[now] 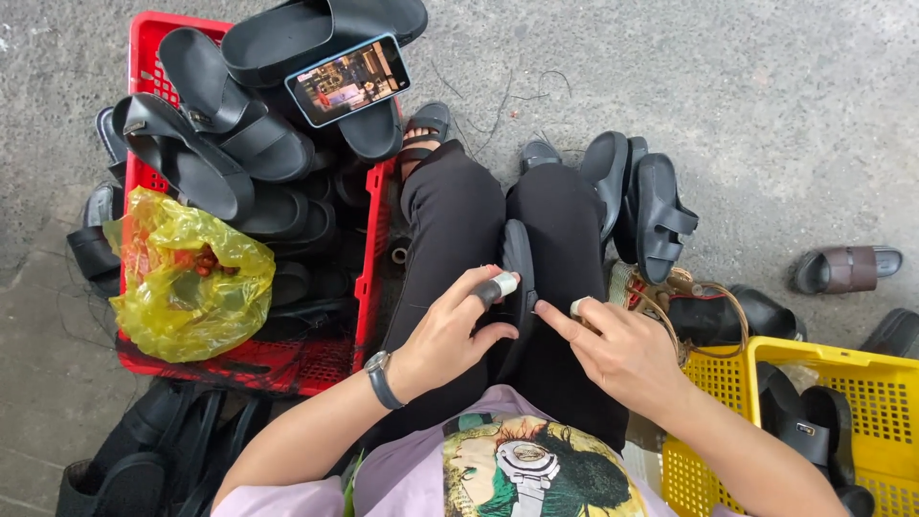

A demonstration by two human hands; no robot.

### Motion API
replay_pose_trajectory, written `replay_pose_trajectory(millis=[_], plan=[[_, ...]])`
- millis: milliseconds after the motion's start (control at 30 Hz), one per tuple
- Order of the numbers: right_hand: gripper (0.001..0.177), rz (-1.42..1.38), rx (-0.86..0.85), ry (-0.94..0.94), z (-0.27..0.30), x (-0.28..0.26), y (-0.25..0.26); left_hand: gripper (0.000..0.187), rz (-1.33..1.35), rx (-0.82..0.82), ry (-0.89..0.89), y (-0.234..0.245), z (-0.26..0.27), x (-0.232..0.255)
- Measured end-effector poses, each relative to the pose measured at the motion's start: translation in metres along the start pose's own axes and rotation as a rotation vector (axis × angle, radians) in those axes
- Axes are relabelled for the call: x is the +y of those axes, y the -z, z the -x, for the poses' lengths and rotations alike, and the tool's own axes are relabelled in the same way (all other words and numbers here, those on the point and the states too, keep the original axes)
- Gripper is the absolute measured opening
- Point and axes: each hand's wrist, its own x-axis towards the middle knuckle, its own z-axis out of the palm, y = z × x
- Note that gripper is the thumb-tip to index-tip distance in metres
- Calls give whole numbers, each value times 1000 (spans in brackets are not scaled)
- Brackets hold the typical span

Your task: Hand-sewing the sole of a black sandal using a needle and thread.

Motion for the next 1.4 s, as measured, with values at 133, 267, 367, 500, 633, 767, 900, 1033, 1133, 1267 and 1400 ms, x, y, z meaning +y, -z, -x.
replay_pose_trajectory(millis=[133,267,367,500,633,767,900,1033,1133,1267,1400], plan=[[52,25,-27,13,-3,0,5,38,3,-16,12,8,-9,7],[52,39,-38,16,-7,-1,10,38,26,-29,34,10,-12,7],[50,130,-20,83,-10,-2,18,38,48,-19,12,-2,-2,-10],[46,104,51,133,-10,-3,-10,37,96,12,-3,-13,-4,-21],[33,63,132,137,-11,-2,-41,38,104,50,-1,-7,-8,-14],[23,-152,138,-12,-12,-7,-28,41,-102,79,-45,-1,1,-6],[26,-354,133,-154,-8,-7,-20,25,562,-5,294,8,11,24],[31,-473,185,-123,-9,-11,-22,15,1133,-152,447,21,0,25],[31,-302,347,-114,-8,-12,-22,14,666,-26,463,-3,7,-5],[45,66,86,-12,4,-3,-2,24,430,-146,508,3,-12,18],[62,352,-300,-97,28,31,46,25,-111,-172,2,-12,-3,17]])
